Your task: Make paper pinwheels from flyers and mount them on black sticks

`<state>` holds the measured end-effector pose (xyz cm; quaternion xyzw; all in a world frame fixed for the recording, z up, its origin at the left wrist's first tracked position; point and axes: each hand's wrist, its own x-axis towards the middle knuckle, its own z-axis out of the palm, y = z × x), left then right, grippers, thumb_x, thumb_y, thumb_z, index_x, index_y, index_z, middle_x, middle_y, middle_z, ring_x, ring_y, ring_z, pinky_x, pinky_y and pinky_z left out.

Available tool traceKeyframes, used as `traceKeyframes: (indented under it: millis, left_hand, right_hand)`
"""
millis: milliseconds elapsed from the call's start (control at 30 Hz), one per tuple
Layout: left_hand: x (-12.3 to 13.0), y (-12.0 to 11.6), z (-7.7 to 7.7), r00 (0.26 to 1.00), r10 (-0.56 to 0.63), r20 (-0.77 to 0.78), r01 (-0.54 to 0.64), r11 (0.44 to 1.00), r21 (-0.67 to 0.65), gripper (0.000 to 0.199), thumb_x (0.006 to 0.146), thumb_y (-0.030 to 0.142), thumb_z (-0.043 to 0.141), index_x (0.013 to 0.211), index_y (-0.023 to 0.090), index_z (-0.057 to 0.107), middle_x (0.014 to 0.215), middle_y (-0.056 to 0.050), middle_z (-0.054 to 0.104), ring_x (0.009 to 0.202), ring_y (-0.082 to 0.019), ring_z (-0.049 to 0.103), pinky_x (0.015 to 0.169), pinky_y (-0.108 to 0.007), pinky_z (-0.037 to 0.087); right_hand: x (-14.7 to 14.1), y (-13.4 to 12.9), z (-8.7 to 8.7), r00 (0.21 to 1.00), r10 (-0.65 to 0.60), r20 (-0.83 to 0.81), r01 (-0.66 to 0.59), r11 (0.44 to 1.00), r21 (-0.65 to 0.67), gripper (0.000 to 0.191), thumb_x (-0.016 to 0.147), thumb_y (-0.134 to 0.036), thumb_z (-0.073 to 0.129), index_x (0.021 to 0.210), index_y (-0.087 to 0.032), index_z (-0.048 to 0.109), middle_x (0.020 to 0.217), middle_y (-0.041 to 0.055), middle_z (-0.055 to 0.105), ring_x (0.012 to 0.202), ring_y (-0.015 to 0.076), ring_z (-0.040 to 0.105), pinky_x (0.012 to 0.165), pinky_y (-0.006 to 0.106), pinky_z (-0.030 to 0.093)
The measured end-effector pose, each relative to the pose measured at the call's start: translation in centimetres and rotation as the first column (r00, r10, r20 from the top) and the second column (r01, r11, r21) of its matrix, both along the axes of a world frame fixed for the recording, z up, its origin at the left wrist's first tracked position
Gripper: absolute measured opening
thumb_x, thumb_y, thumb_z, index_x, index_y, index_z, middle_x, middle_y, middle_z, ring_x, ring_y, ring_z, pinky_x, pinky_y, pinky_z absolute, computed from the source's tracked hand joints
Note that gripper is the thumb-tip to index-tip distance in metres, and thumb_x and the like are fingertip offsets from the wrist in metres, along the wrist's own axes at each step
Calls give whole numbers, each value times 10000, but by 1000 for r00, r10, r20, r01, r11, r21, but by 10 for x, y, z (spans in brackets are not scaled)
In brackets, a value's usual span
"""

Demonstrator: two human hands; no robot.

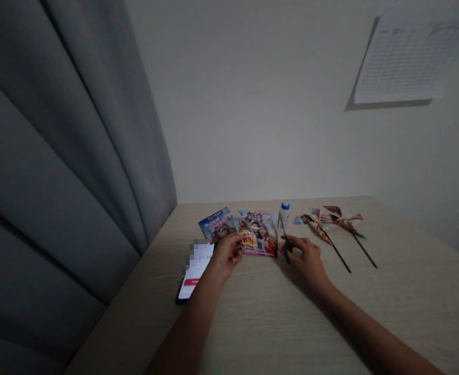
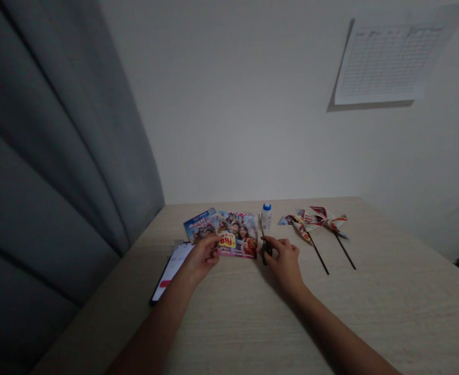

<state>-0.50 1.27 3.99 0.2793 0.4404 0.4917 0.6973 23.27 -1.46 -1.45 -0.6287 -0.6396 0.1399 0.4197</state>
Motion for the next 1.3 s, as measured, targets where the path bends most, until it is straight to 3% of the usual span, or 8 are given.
traceKeyframes:
  millis: [200,367,500,633,733,800,1167,1300]
  left_hand:
    - [4,-2,-1,997,-72,3,72,997,-23,236,589,177,733,753,170,564,553,66,524,381,-17,396,338,-131,119]
    - [5,1,-5,999,-50,-16,50,999,-6,264,605,250,781,773,156,601,561,63,518,392,-11,373,347,-143,91]
    - [3,-2,-5,998,5,-63,-4,1000,14,400,624,399,832,906,181,650,692,35,598,459,-18,439,379,-145,122]
    - [7,-13,-5,973,-102,-205,113,993,42,487,658,554,800,1002,228,687,915,-26,698,670,-93,620,457,-170,242]
    - [17,-23,-10,902,-228,-365,279,956,92,426,688,507,784,1009,236,710,1073,-58,730,848,-154,675,538,-198,301]
    - [26,-27,-15,883,-238,-405,309,944,118,408,707,467,759,1041,238,705,1082,-71,744,897,-190,690,552,-213,304]
    - [37,-28,-26,928,-53,-370,128,975,181,343,731,363,700,1023,187,670,1045,-101,761,787,-201,740,441,-185,256]
    - [35,-26,-25,927,13,-374,69,976,205,331,726,363,724,1002,184,686,928,-96,772,725,-192,733,429,-177,244]
  right_hand:
    - [-3,6,-8,942,79,-326,-116,989,-96,447,727,-455,724,1091,-196,706,941,87,712,870,250,662,776,355,509]
    - [-9,4,-3,841,98,-532,-179,979,-101,444,669,-448,775,998,-160,695,783,54,684,695,196,616,592,283,476]
    - [-12,4,1,773,83,-629,-174,981,-85,464,645,-449,806,978,-147,690,778,58,697,662,187,618,579,280,474]
    - [-12,7,-1,773,56,-632,-130,989,-72,496,669,-470,804,1034,-155,684,871,83,733,732,214,659,619,292,499]
    - [-12,8,-5,792,78,-606,-134,990,-47,495,674,-469,802,1042,-162,680,888,84,738,764,225,665,643,299,504]
    - [-14,8,-7,806,96,-585,-146,989,-39,495,674,-467,802,1043,-160,679,859,80,735,769,229,661,654,306,504]
    - [-23,6,-6,817,132,-561,-174,984,-22,426,676,-462,793,953,-164,669,845,80,717,799,232,650,718,320,508]
    - [-21,4,-6,852,128,-508,-166,986,-31,457,707,-463,769,1047,-170,681,976,103,703,905,254,658,818,352,515]
